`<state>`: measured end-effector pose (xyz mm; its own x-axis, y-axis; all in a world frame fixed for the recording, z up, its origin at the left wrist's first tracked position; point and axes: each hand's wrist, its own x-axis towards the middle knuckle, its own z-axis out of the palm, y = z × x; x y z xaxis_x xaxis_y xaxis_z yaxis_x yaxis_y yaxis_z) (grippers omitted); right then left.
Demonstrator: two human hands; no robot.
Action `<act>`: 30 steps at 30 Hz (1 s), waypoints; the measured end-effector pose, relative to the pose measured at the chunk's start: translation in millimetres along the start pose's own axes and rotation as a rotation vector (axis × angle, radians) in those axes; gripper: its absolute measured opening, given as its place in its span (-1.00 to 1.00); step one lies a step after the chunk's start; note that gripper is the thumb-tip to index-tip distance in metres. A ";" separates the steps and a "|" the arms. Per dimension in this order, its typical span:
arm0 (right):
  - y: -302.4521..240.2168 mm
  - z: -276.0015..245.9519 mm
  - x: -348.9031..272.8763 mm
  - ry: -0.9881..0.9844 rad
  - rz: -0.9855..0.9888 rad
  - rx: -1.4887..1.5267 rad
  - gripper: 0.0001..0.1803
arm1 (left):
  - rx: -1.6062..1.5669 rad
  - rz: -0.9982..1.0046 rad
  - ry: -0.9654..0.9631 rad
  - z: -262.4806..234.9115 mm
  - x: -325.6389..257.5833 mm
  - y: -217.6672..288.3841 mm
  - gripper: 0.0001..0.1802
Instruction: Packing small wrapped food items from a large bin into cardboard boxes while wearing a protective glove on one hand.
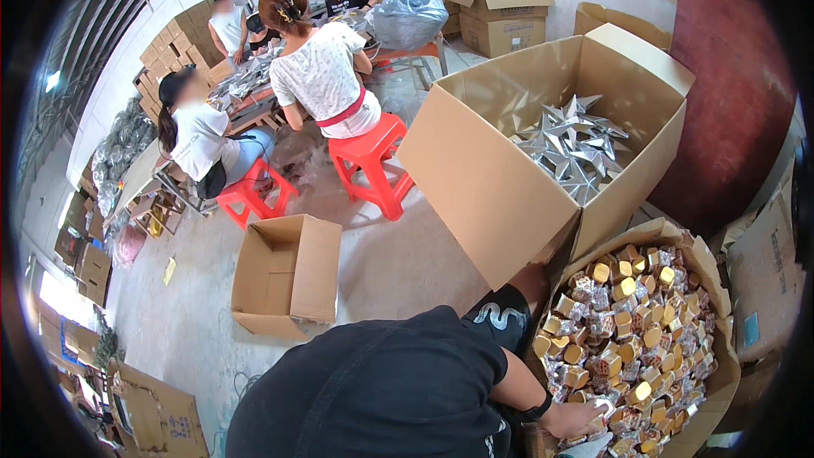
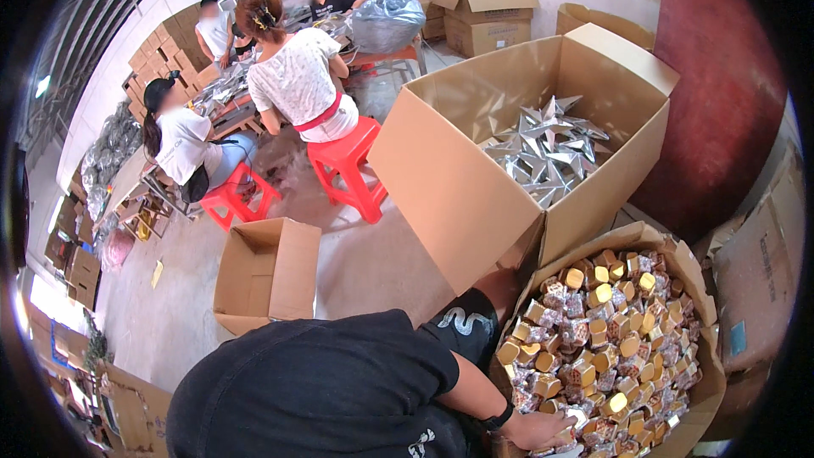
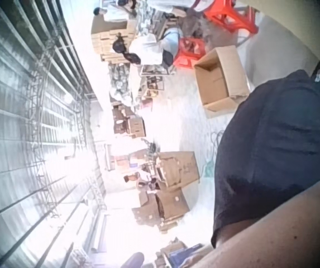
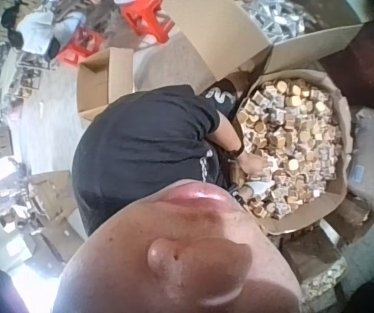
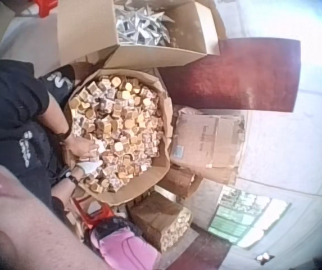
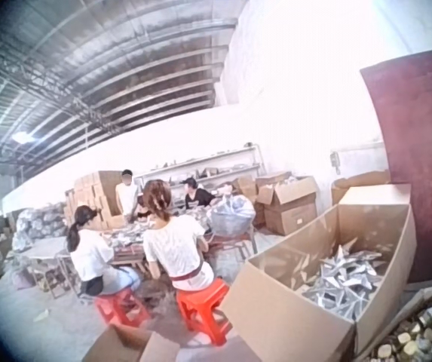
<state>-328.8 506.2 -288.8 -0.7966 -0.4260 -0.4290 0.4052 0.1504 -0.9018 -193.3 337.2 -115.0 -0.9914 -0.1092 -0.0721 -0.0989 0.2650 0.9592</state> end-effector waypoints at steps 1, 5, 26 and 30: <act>0.9 -1.2 -1.3 0.002 -0.009 -0.017 -0.52 | 0.030 0.013 0.010 2.7 -0.3 -1.1 -0.28; -0.7 -6.2 -0.7 0.006 -0.050 -0.089 -0.53 | 0.152 0.103 -0.048 6.5 1.8 5.9 -0.27; 5.1 -22.5 22.1 -0.029 -0.034 -0.029 -0.45 | -0.133 -0.242 0.238 -4.7 23.3 -36.5 -0.47; -1.9 -11.9 21.9 -0.051 0.115 0.318 -0.39 | -0.085 -0.138 0.407 -3.4 24.3 -31.5 -0.50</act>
<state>-352.4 507.2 -297.1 -0.7174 -0.4677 -0.5164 0.6169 -0.0819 -0.7828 -213.9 323.0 -146.1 -0.8531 -0.5115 -0.1033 -0.2035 0.1438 0.9685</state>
